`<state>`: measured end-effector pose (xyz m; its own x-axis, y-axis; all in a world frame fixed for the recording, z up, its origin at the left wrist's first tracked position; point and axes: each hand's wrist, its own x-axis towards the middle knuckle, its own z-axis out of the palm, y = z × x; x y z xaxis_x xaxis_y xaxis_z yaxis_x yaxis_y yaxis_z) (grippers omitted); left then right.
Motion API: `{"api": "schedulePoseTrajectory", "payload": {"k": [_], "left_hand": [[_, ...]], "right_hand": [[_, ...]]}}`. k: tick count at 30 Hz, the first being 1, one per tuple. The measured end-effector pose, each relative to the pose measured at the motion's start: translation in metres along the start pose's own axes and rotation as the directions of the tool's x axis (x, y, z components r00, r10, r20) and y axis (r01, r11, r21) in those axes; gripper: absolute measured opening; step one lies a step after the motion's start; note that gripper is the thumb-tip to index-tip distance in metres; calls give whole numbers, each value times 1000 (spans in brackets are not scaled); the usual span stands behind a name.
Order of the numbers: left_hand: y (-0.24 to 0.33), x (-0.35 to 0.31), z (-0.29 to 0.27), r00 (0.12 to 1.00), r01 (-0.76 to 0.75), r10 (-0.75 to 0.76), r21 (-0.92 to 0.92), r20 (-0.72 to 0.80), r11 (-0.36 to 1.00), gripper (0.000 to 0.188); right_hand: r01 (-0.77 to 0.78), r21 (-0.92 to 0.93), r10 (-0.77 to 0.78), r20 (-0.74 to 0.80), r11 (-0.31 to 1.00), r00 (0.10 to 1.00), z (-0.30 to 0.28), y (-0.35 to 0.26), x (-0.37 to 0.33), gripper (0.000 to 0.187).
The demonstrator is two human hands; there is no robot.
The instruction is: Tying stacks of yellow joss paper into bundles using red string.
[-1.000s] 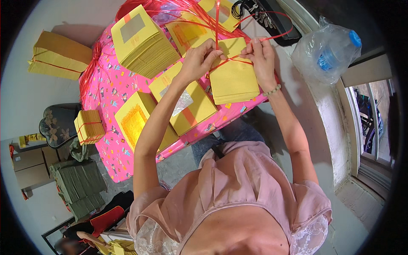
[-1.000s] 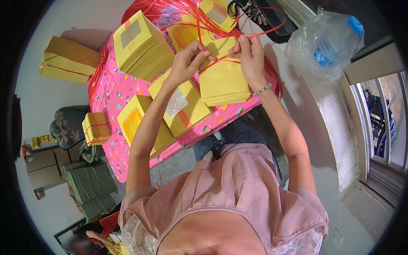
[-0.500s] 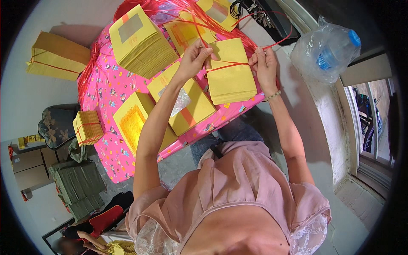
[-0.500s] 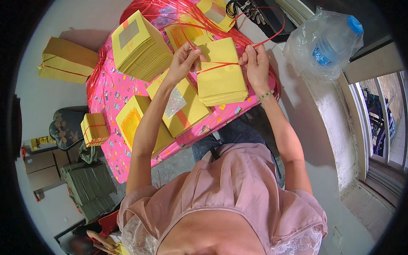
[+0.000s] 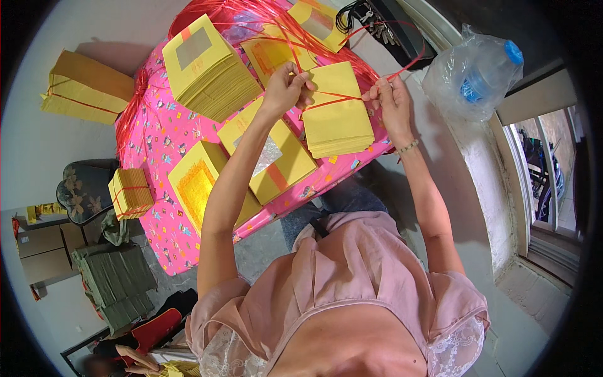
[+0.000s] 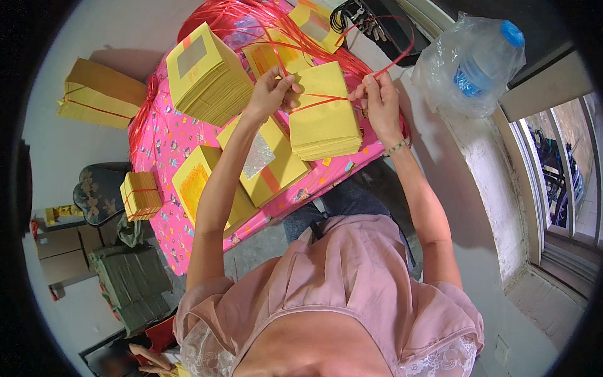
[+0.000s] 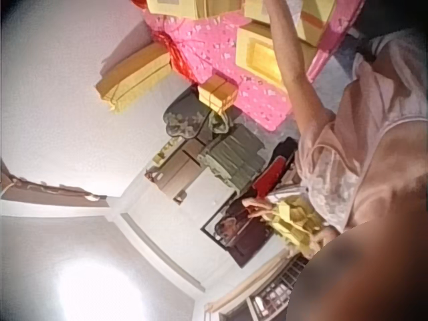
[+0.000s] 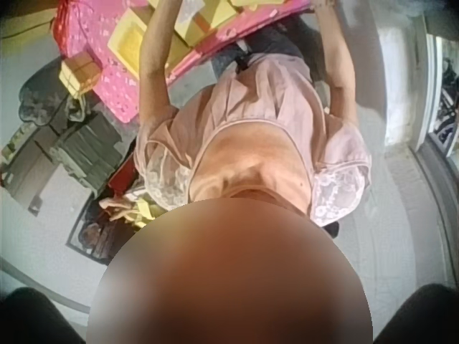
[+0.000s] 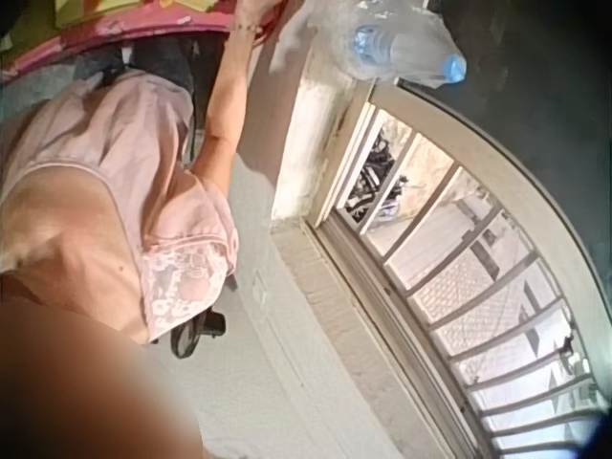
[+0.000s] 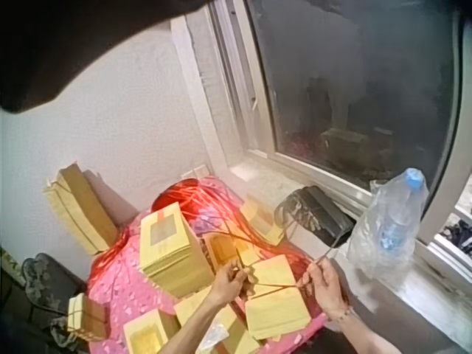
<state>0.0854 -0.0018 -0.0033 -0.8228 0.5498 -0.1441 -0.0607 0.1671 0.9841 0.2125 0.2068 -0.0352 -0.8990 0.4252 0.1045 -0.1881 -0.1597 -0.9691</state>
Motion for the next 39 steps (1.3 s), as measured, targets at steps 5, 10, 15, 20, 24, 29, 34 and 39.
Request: {"api": "schedulePoseTrajectory", "payload": {"k": [5, 10, 15, 20, 24, 29, 34, 39], "left_hand": [[6, 1, 5, 998, 27, -19, 136, -57, 990, 14], [5, 2, 9, 991, -41, 76, 291, -111, 956, 16], [3, 5, 11, 989, 19, 22, 267, -147, 963, 16], [5, 6, 11, 989, 52, -16, 237, -149, 970, 16], [1, 8, 13, 989, 19, 25, 294, -147, 956, 16], [4, 9, 15, 985, 32, 11, 242, -173, 970, 19], [11, 15, 13, 989, 41, 21, 411, -145, 910, 22], [25, 31, 18, 983, -83, 174, 684, -64, 725, 25]], "right_hand": [[74, -38, -74, -5, 997, 997, 1, -17, -15, 20], [187, -67, -190, -35, 980, 981, 32, -54, -55, 15], [233, -139, -238, -18, 962, 971, 49, -55, -93, 12], [48, 190, -21, -137, 981, 990, 58, -43, -145, 11], [-146, 498, 232, -115, 855, 966, 64, -31, -159, 13], [-329, 827, 589, -4, 457, 808, 51, 17, -163, 14], [-474, 845, 847, 49, 247, 530, 60, 52, -171, 10], [-514, 774, 823, -18, 371, 568, 50, 76, -166, 9]]}}
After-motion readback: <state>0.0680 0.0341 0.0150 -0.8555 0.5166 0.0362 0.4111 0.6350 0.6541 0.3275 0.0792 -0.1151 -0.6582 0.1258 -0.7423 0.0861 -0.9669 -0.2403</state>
